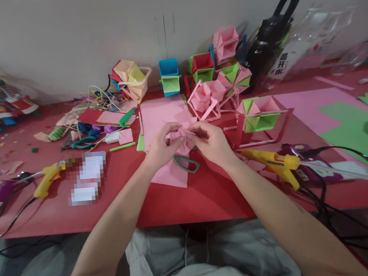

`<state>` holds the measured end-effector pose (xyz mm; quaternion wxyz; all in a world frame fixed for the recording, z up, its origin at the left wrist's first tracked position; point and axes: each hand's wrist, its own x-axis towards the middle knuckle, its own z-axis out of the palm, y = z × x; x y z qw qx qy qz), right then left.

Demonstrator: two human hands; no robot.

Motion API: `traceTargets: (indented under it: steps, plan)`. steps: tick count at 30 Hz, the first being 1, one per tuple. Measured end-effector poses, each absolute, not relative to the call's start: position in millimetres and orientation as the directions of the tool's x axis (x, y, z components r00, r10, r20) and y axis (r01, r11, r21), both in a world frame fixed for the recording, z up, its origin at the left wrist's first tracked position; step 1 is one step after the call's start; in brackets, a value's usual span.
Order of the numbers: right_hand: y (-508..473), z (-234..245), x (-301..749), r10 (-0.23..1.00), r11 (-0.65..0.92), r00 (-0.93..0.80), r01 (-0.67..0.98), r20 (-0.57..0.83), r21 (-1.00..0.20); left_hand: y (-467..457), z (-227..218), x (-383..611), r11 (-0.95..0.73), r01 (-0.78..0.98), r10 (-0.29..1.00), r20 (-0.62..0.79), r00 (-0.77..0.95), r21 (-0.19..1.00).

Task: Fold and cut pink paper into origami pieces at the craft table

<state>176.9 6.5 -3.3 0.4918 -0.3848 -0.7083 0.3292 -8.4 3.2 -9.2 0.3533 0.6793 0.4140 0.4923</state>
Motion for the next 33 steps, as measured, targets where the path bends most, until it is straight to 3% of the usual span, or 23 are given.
traceTargets:
  steps: [6,13,21,24,27,30,33]
  plan:
    - [6,2,180,0.853,0.502,-0.291,0.233,0.434,-0.833,3,0,-12,-0.328,0.204,0.94,0.298,0.164,0.923]
    - [8,4,183,0.854,0.449,-0.406,0.255,0.327,-0.856,-1,15,-21,-0.172,0.289,0.954,0.086,0.289,0.942]
    - [10,10,197,0.785,0.274,-0.616,0.252,0.065,-0.928,-3,17,-33,-0.022,0.373,0.826,-0.193,0.53,0.928]
    - [10,17,205,0.729,0.229,-0.685,0.249,-0.004,-0.941,-6,22,-36,-0.074,0.413,0.796,-0.196,0.573,0.908]
    - [14,19,210,0.834,0.207,-0.55,0.228,0.05,-0.951,-7,23,-35,-0.224,0.494,0.791,-0.14,0.596,0.84]
    - [22,15,211,0.968,0.21,-0.168,0.15,0.184,-0.966,-8,18,-29,-0.321,0.496,0.788,-0.064,0.613,0.807]
    - [29,9,209,0.974,0.218,0.056,0.045,0.22,-0.975,-9,11,-21,-0.434,0.514,0.788,0.035,0.615,0.74]
